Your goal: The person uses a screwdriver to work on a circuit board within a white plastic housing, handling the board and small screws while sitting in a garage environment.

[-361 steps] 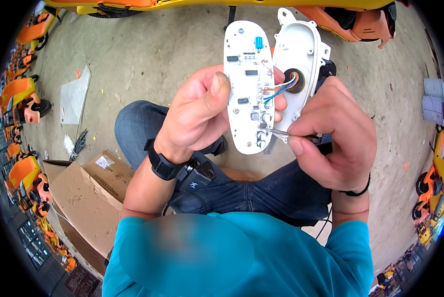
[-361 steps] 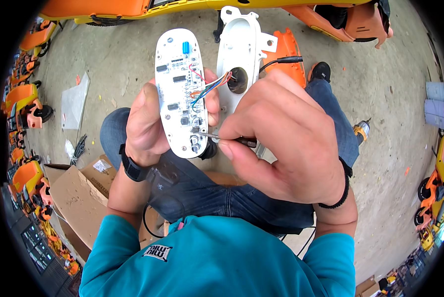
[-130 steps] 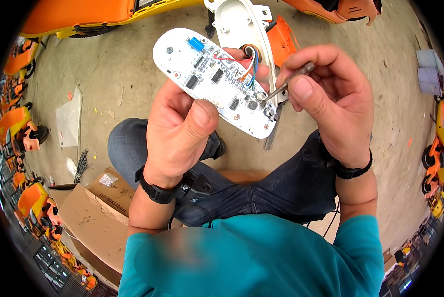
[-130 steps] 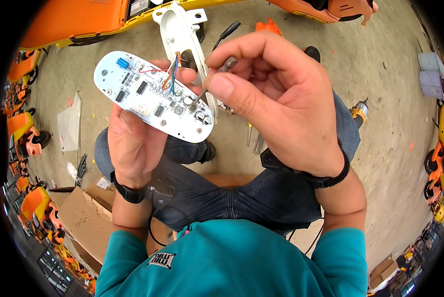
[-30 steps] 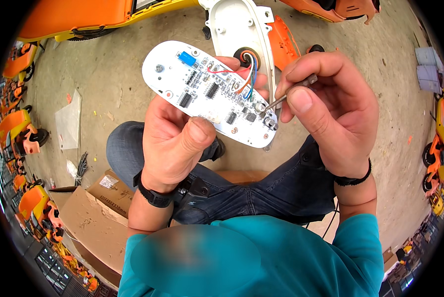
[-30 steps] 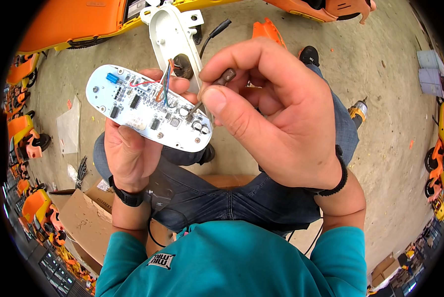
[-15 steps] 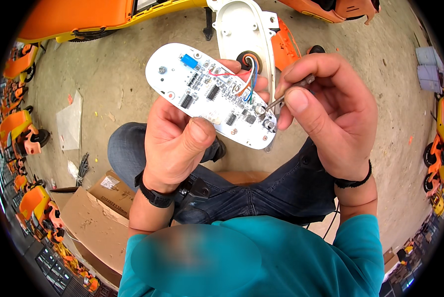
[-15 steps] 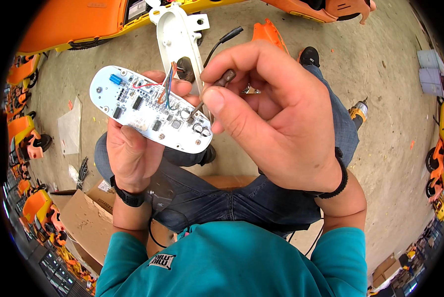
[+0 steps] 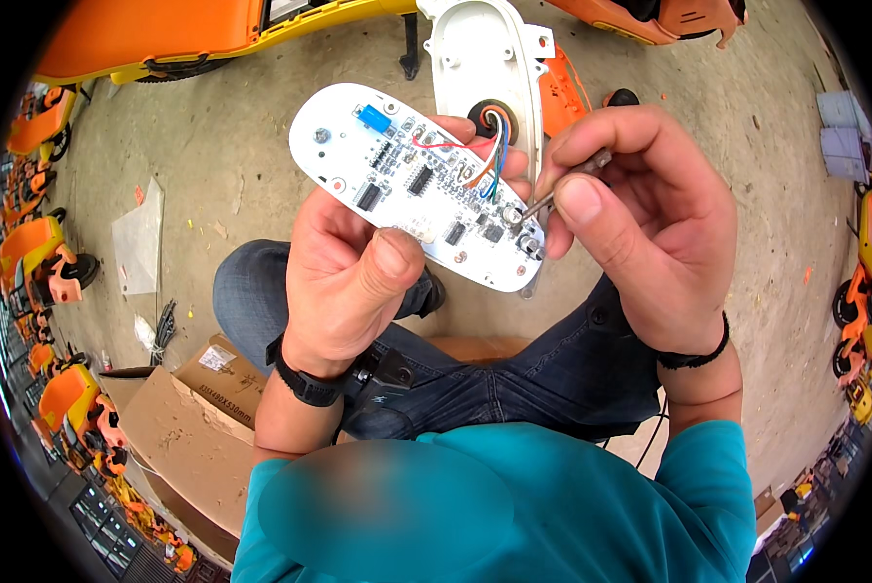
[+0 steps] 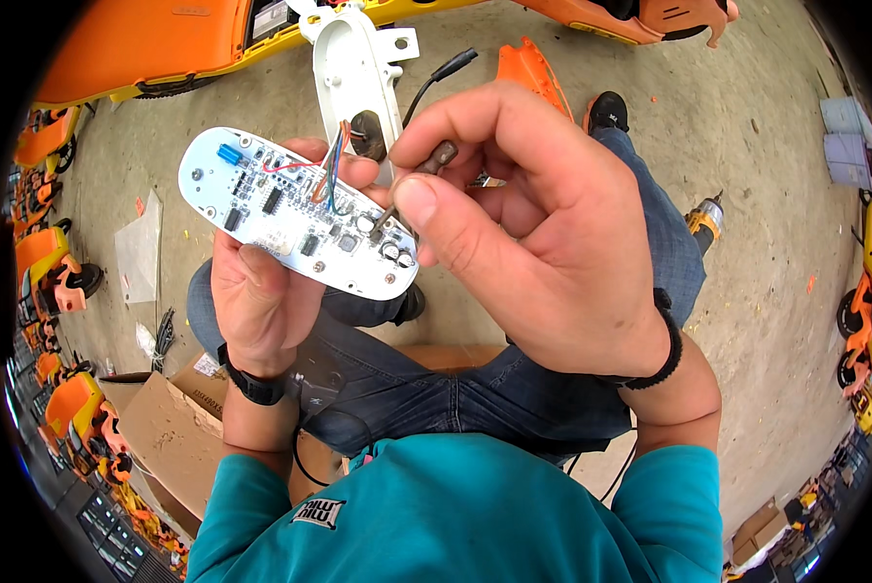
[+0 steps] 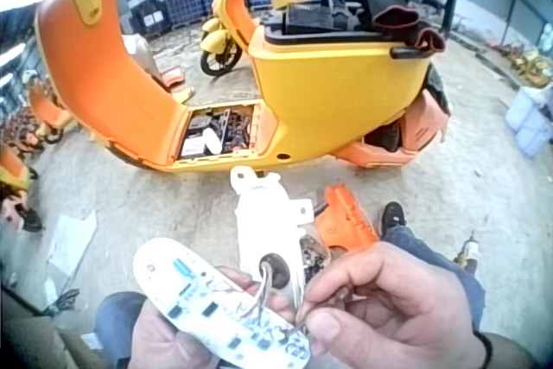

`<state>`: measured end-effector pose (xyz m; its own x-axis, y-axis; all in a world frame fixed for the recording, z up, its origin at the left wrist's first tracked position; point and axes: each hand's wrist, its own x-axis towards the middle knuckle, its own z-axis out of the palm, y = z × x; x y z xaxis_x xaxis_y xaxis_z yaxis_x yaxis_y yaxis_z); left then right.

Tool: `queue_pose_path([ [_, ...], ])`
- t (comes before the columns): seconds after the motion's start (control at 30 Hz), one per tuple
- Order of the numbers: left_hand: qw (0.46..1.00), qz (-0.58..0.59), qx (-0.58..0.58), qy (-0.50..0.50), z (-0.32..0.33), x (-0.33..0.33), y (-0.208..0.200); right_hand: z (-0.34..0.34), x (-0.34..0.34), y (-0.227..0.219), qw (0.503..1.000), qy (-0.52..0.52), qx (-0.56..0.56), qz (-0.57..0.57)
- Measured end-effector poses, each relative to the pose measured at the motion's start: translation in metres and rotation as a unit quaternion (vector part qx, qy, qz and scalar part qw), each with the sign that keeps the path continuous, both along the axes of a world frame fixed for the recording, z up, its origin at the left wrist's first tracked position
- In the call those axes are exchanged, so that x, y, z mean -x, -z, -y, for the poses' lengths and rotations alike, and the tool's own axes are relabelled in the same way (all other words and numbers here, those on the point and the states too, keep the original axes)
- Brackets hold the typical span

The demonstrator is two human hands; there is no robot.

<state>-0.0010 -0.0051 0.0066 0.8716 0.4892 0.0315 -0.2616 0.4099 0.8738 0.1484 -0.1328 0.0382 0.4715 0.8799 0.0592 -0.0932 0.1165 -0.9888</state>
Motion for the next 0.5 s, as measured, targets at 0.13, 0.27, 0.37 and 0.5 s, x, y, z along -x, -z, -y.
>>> queue_pose_path([
  [0.13,1.000,0.005,0.009,0.022,-0.0026,0.0009,-0.0009,0.0001,-0.0008,0.0014,1.000,0.004,-0.010,-0.022],
  [0.27,1.000,-0.003,0.010,0.011,-0.0013,-0.0001,-0.0016,0.0002,-0.0019,0.0026,0.999,0.000,-0.023,-0.026],
  [0.37,1.000,0.001,0.010,0.016,-0.0017,-0.0004,-0.0016,0.0003,-0.0025,0.0024,1.000,-0.011,-0.016,-0.010],
  [0.5,1.000,-0.002,0.007,0.012,-0.0011,0.0003,0.0001,-0.0001,-0.0012,0.0016,1.000,-0.006,-0.005,-0.001],
])
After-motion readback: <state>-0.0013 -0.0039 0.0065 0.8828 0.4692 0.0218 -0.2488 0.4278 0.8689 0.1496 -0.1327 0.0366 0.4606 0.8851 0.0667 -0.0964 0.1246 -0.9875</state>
